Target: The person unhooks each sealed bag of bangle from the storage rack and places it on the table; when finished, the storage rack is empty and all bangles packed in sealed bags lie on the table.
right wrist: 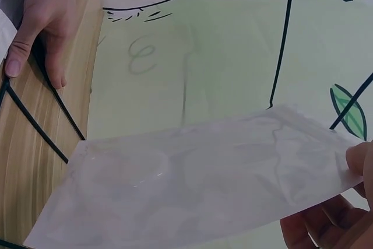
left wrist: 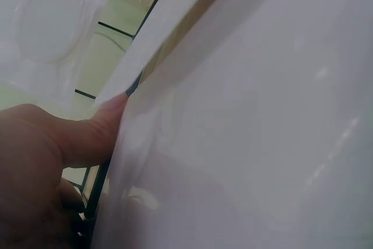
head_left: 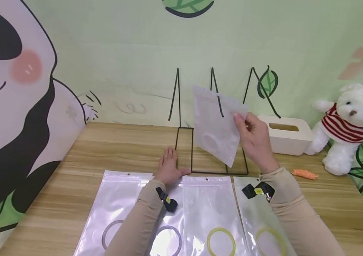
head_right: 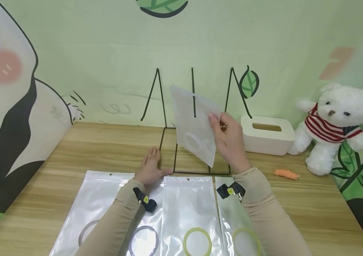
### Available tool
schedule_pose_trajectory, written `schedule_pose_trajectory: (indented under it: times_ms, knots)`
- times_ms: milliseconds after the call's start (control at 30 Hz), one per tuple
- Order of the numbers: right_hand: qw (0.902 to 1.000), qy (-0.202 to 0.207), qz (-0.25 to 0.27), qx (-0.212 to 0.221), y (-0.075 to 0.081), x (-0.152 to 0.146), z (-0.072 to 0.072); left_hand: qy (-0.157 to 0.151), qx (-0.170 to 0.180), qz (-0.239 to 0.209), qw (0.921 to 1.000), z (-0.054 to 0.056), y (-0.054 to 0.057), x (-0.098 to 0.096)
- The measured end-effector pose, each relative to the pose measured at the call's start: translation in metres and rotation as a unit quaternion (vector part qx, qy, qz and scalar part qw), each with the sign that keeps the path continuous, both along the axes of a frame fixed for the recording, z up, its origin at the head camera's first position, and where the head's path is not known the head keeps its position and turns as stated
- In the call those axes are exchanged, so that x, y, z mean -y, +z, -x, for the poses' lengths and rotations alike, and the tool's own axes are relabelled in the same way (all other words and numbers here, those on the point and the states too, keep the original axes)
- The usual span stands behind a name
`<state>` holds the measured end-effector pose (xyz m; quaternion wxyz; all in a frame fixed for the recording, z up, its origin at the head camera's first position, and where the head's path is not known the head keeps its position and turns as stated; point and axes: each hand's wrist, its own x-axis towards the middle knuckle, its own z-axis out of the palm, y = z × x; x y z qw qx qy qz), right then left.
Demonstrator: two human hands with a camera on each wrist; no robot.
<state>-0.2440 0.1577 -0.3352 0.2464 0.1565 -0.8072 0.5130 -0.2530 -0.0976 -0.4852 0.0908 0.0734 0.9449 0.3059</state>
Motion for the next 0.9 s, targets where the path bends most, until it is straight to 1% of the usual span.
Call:
schedule_pose_trajectory:
  times_ms: [267, 500, 633, 767, 900]
  knots:
    - [0.9999, -0.009, 0.009, -0.009, 0.0000, 0.0022, -0.0018, 0.000, -0.003, 0.001, 1.0000, -0.0016, 0.0023, 0.0001]
    - [0.9995, 0.005, 0.018, -0.025, 0.0029, 0.0034, -0.0037, 0.000, -0.011, 0.002, 0.9999, -0.0021, 0.0045, -0.0001]
    - [0.9993, -0.001, 0.015, -0.033, 0.0045, 0.0040, -0.0045, 0.000, -0.010, 0.003, 0.9999, -0.0021, 0.0047, -0.0001]
    - [0.9993, -0.008, 0.012, -0.033, 0.0046, 0.0047, -0.0054, 0.002, -0.007, 0.001, 1.0000, -0.0023, 0.0042, 0.0000]
    - [0.9992, -0.012, 0.006, -0.038, 0.0075, 0.0078, -0.0099, 0.003, -0.004, 0.002, 1.0000, -0.0025, 0.0043, -0.0001]
